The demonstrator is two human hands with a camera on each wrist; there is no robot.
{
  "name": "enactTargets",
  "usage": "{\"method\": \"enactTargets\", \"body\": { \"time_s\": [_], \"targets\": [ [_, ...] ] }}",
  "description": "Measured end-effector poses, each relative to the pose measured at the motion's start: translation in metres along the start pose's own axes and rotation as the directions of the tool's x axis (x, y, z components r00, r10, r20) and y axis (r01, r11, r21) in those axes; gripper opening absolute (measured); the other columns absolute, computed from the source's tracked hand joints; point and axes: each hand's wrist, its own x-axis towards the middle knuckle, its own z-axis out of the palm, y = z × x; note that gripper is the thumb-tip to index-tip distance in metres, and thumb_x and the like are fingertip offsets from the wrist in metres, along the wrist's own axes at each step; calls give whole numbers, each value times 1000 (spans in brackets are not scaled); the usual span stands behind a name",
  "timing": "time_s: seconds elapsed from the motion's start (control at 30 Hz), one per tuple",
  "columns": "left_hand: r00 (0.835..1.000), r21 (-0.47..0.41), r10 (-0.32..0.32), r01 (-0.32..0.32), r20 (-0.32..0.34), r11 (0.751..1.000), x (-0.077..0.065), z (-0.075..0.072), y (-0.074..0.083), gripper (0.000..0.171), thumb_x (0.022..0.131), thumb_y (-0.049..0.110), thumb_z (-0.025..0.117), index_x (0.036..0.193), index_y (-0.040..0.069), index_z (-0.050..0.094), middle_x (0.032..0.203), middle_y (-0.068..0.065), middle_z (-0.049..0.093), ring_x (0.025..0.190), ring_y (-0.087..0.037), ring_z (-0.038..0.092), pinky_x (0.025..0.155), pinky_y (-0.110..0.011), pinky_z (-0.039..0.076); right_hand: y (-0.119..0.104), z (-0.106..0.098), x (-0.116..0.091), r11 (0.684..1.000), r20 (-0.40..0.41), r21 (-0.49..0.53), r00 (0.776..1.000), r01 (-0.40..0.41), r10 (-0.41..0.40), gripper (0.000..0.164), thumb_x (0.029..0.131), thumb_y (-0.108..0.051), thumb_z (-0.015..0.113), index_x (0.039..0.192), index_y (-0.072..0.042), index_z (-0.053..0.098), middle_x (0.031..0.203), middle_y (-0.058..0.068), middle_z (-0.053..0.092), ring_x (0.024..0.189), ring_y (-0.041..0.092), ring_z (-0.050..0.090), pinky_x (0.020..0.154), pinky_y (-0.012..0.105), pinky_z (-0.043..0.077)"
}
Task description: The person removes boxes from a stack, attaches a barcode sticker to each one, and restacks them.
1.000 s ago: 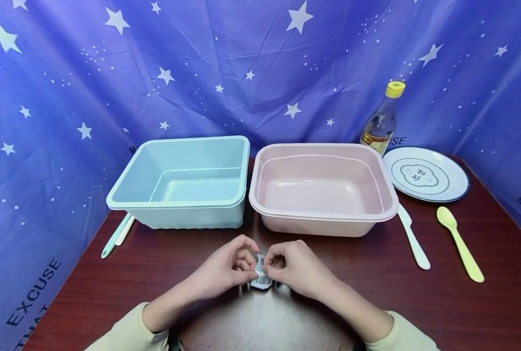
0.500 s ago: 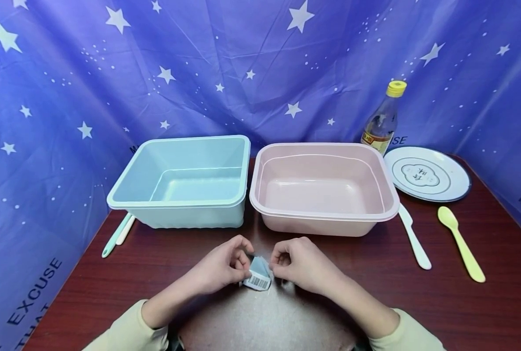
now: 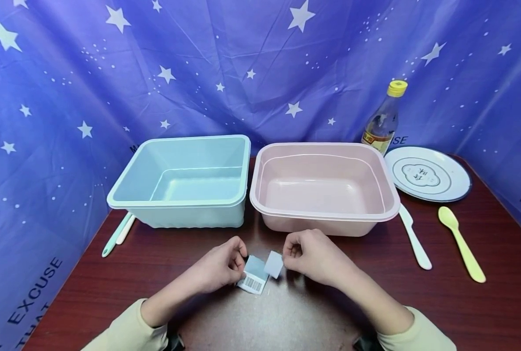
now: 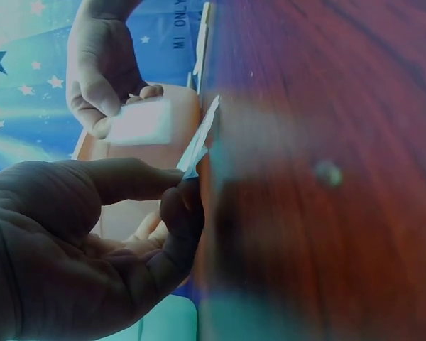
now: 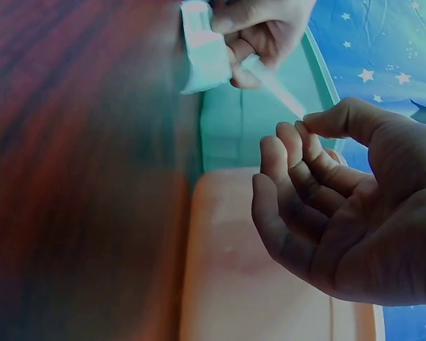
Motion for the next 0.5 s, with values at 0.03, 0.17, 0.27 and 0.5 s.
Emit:
{"method": "enactTargets", "body": {
  "time_s": [0.03,0.17,0.27,0.5],
  "targets": [
    [1000,11,-2,2,-3,1000,0,0,0,36,74,-17,67,98,3,50,71,2,58,64,-9,55,58,-20,45,0,-2,0,1000,1,3,1000,-1,1,22,80,-3,69,73,-23,63,65,-15,52,62,5,49,59,22,42],
    [998,81,28,-23,-58,996,0,-1,2,33,76,-14,71,96,4,53,79,0,59,68,-8,56,62,-22,47,-1,-6,-1,998,33,63,999,-5,3,20,81,-3,70,75,-21,64,66,-13,53,62,5,50,58,22,42],
    [986,127,114,-98,-122,987,1,-1,4,27,81,-8,75,94,7,57,86,0,60,72,-7,57,66,-24,50,0,-6,-1,985,108,174,994,-8,-11,16,81,-2,71,77,-17,66,68,-10,57,61,6,51,57,22,44],
    [913,-6,407,-407,-17,913,0,1,9,15,90,2,74,100,12,68,97,4,65,85,-6,60,72,-25,53,3,2,-1,866,302,500,940,-14,-160,5,92,-6,69,88,-4,69,81,10,69,70,19,66,63,32,56]
  ]
}}
